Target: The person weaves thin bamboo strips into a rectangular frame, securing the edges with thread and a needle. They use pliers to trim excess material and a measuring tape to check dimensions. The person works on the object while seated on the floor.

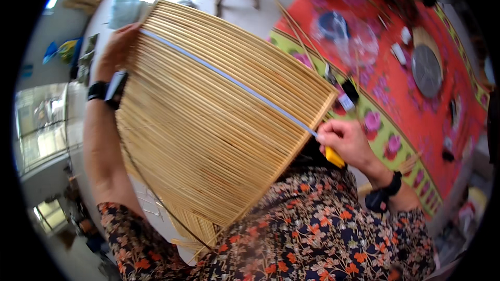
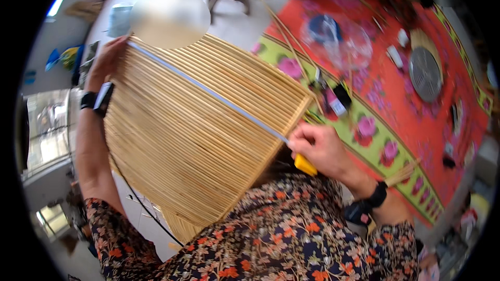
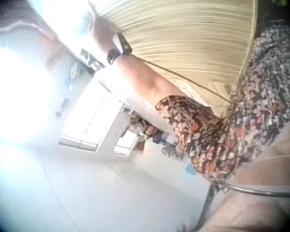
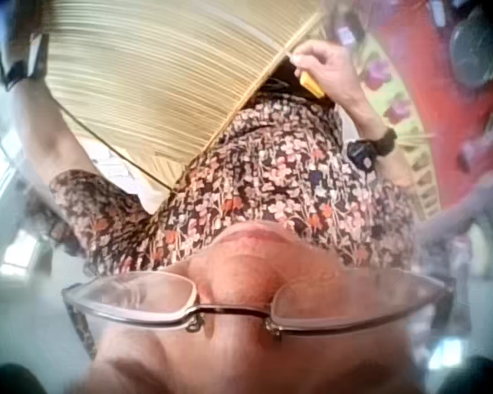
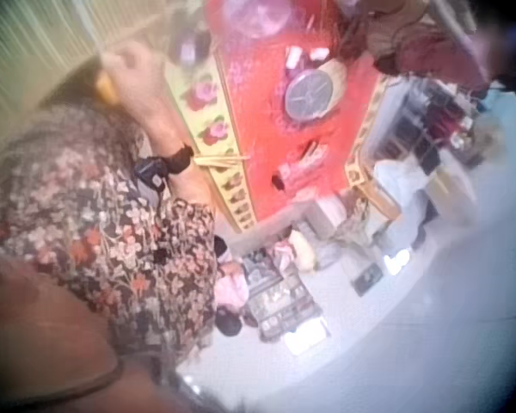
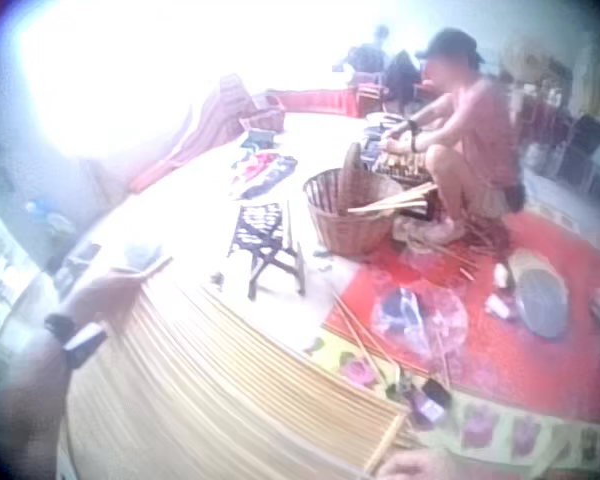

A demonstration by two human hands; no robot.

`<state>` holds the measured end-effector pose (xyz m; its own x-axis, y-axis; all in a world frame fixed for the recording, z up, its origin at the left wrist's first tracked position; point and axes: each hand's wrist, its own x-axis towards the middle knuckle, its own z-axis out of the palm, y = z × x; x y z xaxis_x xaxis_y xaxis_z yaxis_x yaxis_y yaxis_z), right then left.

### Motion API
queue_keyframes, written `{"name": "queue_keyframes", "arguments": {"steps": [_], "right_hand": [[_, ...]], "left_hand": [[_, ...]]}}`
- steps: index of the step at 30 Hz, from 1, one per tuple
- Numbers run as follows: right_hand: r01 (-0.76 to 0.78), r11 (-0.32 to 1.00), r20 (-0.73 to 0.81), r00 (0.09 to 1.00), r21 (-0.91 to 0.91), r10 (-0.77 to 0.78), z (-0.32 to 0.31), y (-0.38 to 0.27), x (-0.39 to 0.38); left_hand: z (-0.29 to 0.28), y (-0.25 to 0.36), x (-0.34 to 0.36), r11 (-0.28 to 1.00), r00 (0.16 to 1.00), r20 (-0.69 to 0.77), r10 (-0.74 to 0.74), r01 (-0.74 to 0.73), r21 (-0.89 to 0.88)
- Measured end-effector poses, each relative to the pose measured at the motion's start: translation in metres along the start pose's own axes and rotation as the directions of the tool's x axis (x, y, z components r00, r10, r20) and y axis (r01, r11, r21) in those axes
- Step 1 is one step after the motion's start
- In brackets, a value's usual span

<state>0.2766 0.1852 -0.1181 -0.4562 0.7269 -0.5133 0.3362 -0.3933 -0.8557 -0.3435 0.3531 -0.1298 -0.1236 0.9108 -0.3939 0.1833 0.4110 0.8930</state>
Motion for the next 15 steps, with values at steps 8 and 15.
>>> {"name": "queue_keyframes", "arguments": {"steps": [8,15], "right_hand": [[-0.041,0.974,-0.03,0.998,0.221,0.049,0.001,0.017,0.002],[-0.068,0.97,-0.034,0.996,0.234,0.078,0.003,0.02,0.006]], "left_hand": [[0.015,0.025,0.008,0.982,0.984,0.064,-0.168,0.172,-0.075],[0.016,0.018,0.012,0.982,0.979,0.127,-0.158,0.17,-0.088]]}}
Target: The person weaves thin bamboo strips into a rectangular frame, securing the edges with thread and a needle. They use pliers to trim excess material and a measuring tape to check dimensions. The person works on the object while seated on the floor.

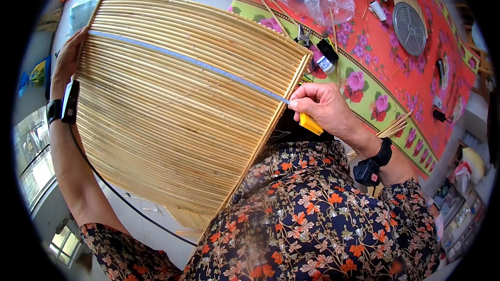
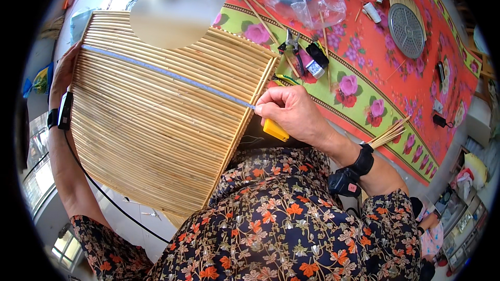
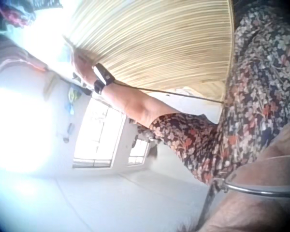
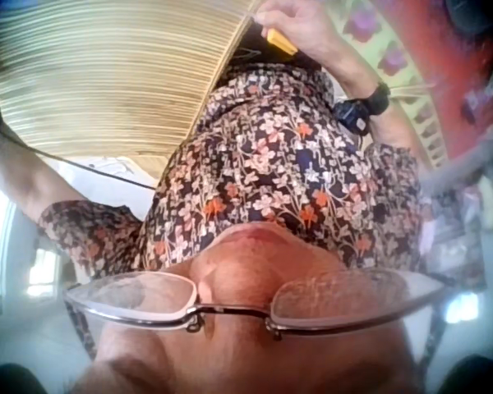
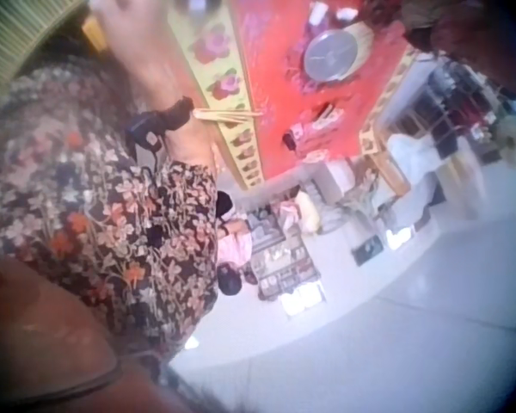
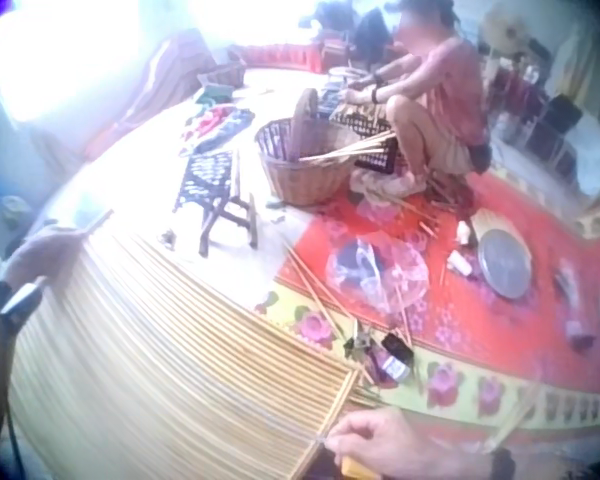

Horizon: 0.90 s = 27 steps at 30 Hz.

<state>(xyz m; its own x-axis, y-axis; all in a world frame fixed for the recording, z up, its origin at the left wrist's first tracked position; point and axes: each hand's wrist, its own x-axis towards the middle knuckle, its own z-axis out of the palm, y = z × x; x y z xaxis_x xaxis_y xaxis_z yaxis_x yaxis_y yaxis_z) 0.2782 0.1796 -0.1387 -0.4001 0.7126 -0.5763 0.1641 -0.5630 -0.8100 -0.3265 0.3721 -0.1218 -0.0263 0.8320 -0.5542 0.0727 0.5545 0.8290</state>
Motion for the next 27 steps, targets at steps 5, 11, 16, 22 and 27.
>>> {"name": "queue_keyframes", "arguments": {"steps": [5,11,16,22,27], "right_hand": [[0.004,1.0,-0.017,1.0,-0.012,-0.004,-0.0008,0.002,-0.0008],[0.03,0.998,-0.056,0.998,-0.057,-0.033,0.0003,0.0066,-0.0005],[0.012,0.998,-0.089,0.996,-0.058,-0.017,0.002,0.0088,-0.0007],[-0.009,0.996,-0.093,0.996,-0.084,0.001,0.001,0.0079,0.0004],[-0.005,0.997,-0.095,0.995,-0.08,-0.002,0.0024,0.0087,0.0002]], "left_hand": [[0.0042,0.0032,0.0003,0.999,1.0,-0.013,-0.001,0.001,0.034],[0.0024,0.0024,0.0004,0.999,0.999,-0.029,0.018,-0.018,0.032],[-0.0003,-0.0003,0.0025,0.999,0.998,-0.048,0.039,-0.037,0.036],[0.0004,0.0021,0.0047,0.999,0.999,-0.051,0.016,-0.014,0.033],[0.0003,0.0007,0.0002,0.999,0.998,-0.053,0.018,-0.016,0.039]]}}
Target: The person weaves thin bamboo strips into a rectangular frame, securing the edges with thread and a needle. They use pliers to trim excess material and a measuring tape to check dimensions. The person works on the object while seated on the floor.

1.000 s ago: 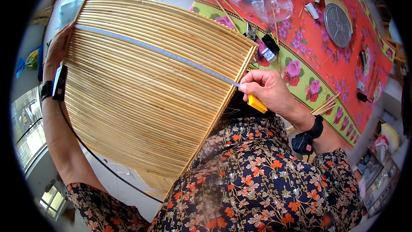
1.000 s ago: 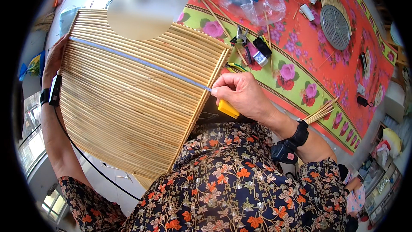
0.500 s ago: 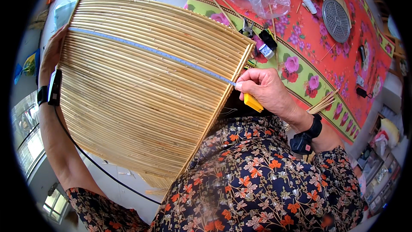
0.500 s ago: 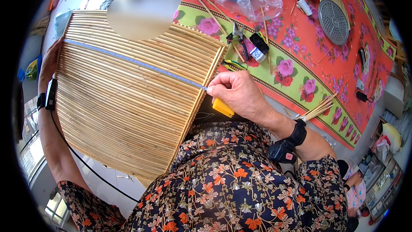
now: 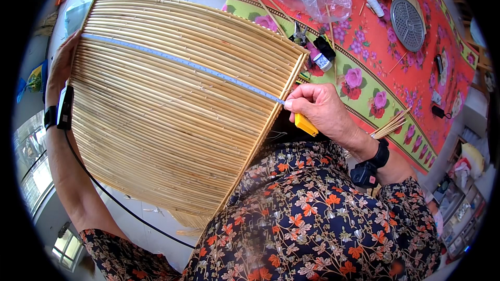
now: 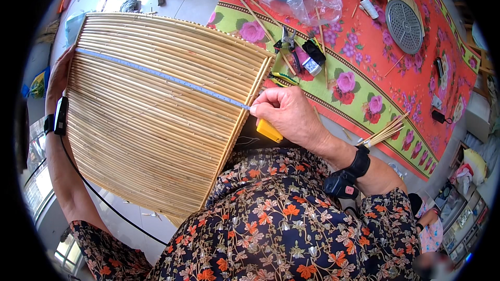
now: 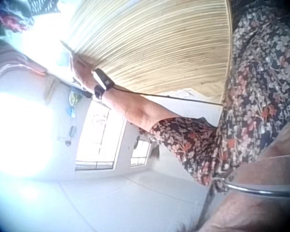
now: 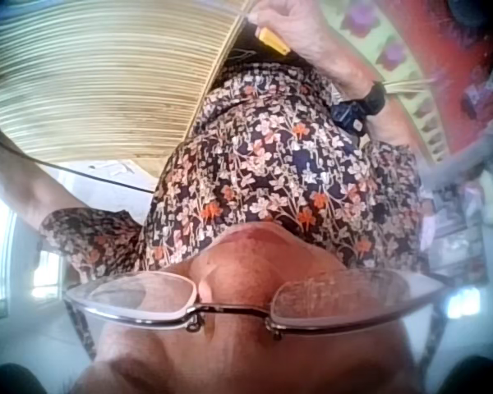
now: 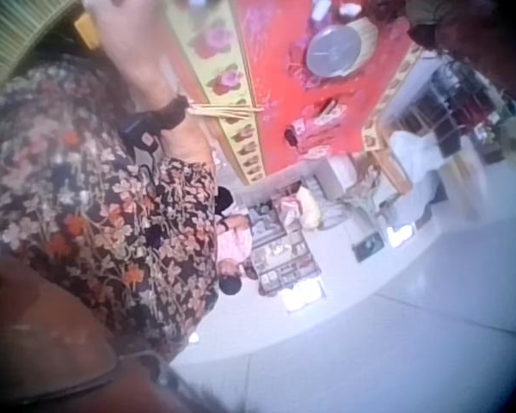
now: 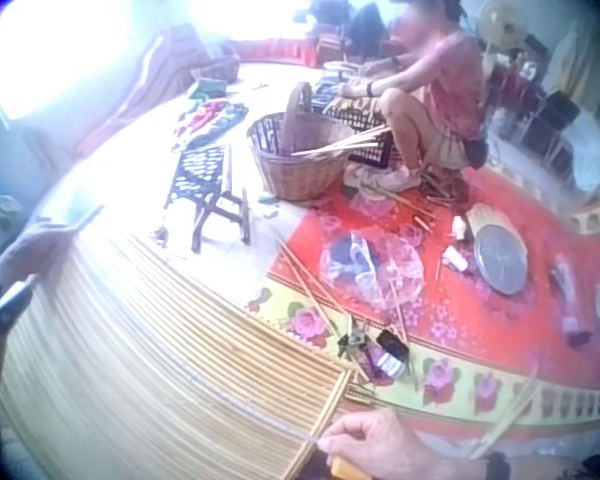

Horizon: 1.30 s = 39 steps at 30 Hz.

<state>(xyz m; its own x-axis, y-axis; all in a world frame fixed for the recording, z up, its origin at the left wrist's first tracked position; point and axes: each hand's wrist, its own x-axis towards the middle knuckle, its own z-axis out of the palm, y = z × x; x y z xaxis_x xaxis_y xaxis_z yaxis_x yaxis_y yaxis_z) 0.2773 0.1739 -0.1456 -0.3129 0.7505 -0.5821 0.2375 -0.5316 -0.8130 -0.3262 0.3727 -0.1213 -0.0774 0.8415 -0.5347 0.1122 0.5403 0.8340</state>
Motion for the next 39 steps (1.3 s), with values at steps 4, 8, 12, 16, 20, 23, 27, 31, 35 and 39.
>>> {"name": "queue_keyframes", "arguments": {"steps": [4,8,12,16,20,23,27,31,35,39], "right_hand": [[0.001,1.0,0.005,1.0,0.013,-0.001,0.0,0.0,0.0],[0.006,0.999,0.015,1.0,0.049,-0.006,0.0,0.006,0.001],[-0.031,0.996,0.023,0.999,0.085,0.029,0.001,-0.003,-0.002],[-0.009,0.997,0.015,1.0,0.07,0.008,0.002,-0.008,-0.005],[-0.004,0.999,0.036,0.999,0.041,0.002,0.001,-0.01,-0.005],[0.022,1.0,0.031,0.999,0.014,-0.022,-0.002,-0.007,-0.004],[0.025,0.997,0.016,1.0,0.068,-0.026,-0.006,-0.012,-0.006],[0.041,0.997,-0.028,0.999,0.07,-0.039,-0.013,-0.015,-0.003],[0.088,0.995,-0.03,0.996,0.039,-0.087,-0.027,-0.023,0.004],[0.162,0.987,-0.047,0.986,-0.007,-0.162,-0.043,-0.027,0.016]], "left_hand": [[-0.003,0.001,0.001,1.0,1.0,0.028,-0.005,0.004,0.008],[-0.004,0.002,0.001,1.0,1.0,0.024,-0.005,0.004,0.01],[0.002,0.003,0.001,1.0,1.0,-0.008,0.012,-0.012,0.004],[0.014,0.009,-0.011,0.991,0.997,0.019,0.079,-0.08,0.106],[0.0,0.0,-0.004,0.99,0.993,-0.049,0.107,-0.102,0.094],[0.016,0.004,-0.002,0.988,0.987,-0.072,0.145,-0.141,0.061],[0.034,0.011,-0.013,0.988,0.986,-0.098,0.132,-0.123,0.088],[0.046,0.013,-0.013,0.976,0.975,-0.166,0.147,-0.116,0.185],[0.052,0.017,-0.011,0.952,0.968,-0.189,0.163,-0.103,0.289],[0.059,0.022,-0.002,0.896,0.952,-0.234,0.2,-0.081,0.437]]}}
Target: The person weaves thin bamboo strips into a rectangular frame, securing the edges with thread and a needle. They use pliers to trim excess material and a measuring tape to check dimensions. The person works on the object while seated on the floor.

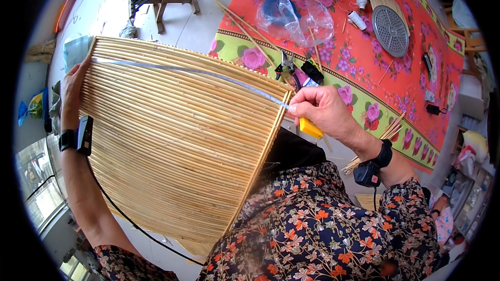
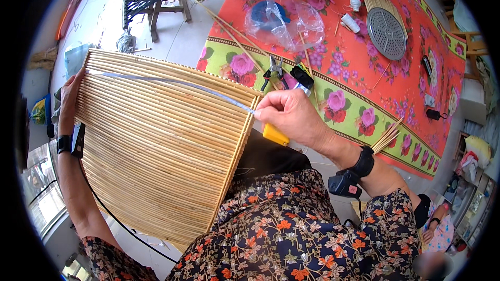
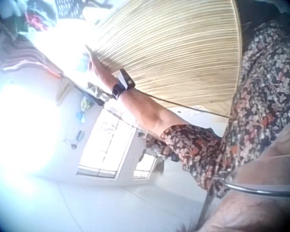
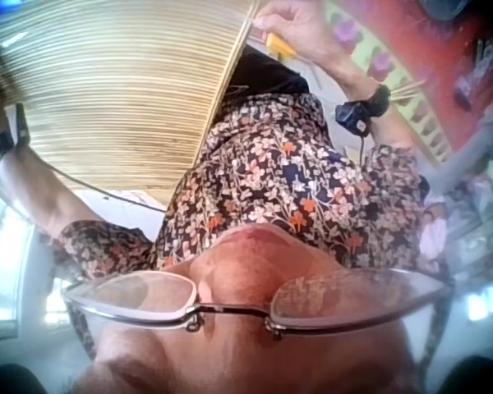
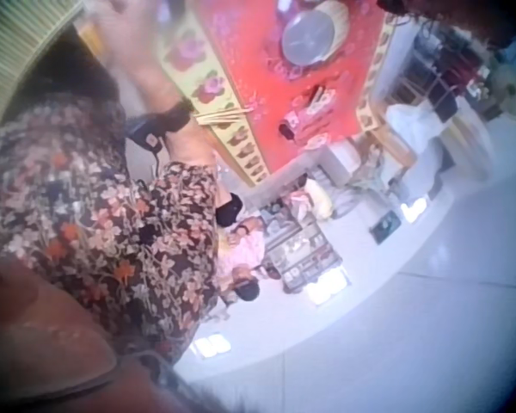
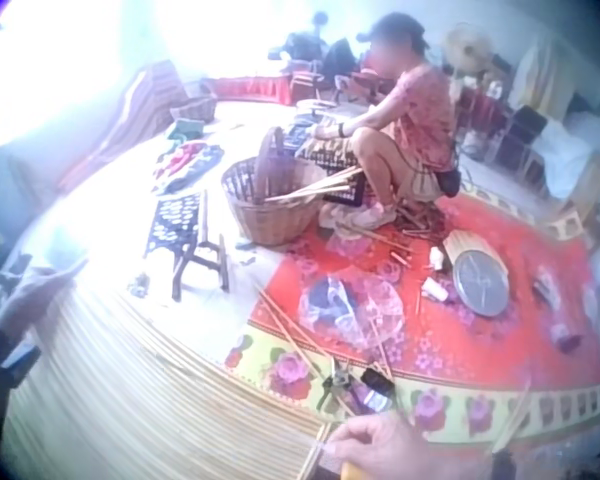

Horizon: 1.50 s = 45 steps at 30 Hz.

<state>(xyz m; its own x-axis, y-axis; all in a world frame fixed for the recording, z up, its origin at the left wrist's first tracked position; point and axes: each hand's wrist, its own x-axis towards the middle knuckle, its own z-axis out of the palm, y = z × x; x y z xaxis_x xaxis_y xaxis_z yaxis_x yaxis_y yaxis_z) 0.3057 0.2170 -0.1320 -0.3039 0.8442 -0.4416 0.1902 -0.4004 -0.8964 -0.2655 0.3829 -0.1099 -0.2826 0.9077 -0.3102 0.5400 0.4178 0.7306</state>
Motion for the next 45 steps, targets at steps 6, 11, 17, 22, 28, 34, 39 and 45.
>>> {"name": "queue_keyframes", "arguments": {"steps": [6,11,17,22,28,34,39,45], "right_hand": [[0.009,0.997,-0.027,1.0,-0.079,-0.011,-0.017,0.003,0.013],[0.157,0.977,-0.113,0.978,-0.147,-0.174,-0.009,-0.003,0.011],[0.283,0.957,-0.054,0.957,-0.064,-0.286,-0.004,-0.011,0.024],[0.225,0.972,0.081,0.972,-0.061,-0.22,-0.004,-0.012,0.022],[0.24,0.957,0.117,0.968,-0.164,-0.223,0.003,-0.004,0.011],[0.24,0.967,-0.118,0.961,-0.086,-0.249,0.01,-0.046,0.006],[0.225,0.972,-0.165,0.964,0.073,-0.21,0.013,-0.086,0.024],[0.236,0.945,-0.101,0.971,0.225,-0.219,0.049,-0.069,0.028]], "left_hand": [[0.002,-0.012,0.013,0.993,0.993,-0.001,0.118,-0.118,0.025],[0.011,0.009,0.008,0.972,0.981,-0.16,0.114,-0.076,0.223],[0.003,0.002,0.011,0.99,0.99,-0.083,0.116,-0.109,0.09],[0.002,0.021,0.001,0.957,0.984,-0.172,0.052,0.001,0.291],[0.001,0.014,0.006,0.975,0.985,-0.165,0.042,-0.005,0.221],[0.007,0.016,0.011,0.954,0.956,-0.189,0.222,-0.173,0.246],[0.052,0.066,-0.023,0.902,0.906,-0.132,0.401,-0.366,0.229],[0.152,0.144,-0.141,0.935,0.651,0.729,0.212,0.083,-0.346]]}}
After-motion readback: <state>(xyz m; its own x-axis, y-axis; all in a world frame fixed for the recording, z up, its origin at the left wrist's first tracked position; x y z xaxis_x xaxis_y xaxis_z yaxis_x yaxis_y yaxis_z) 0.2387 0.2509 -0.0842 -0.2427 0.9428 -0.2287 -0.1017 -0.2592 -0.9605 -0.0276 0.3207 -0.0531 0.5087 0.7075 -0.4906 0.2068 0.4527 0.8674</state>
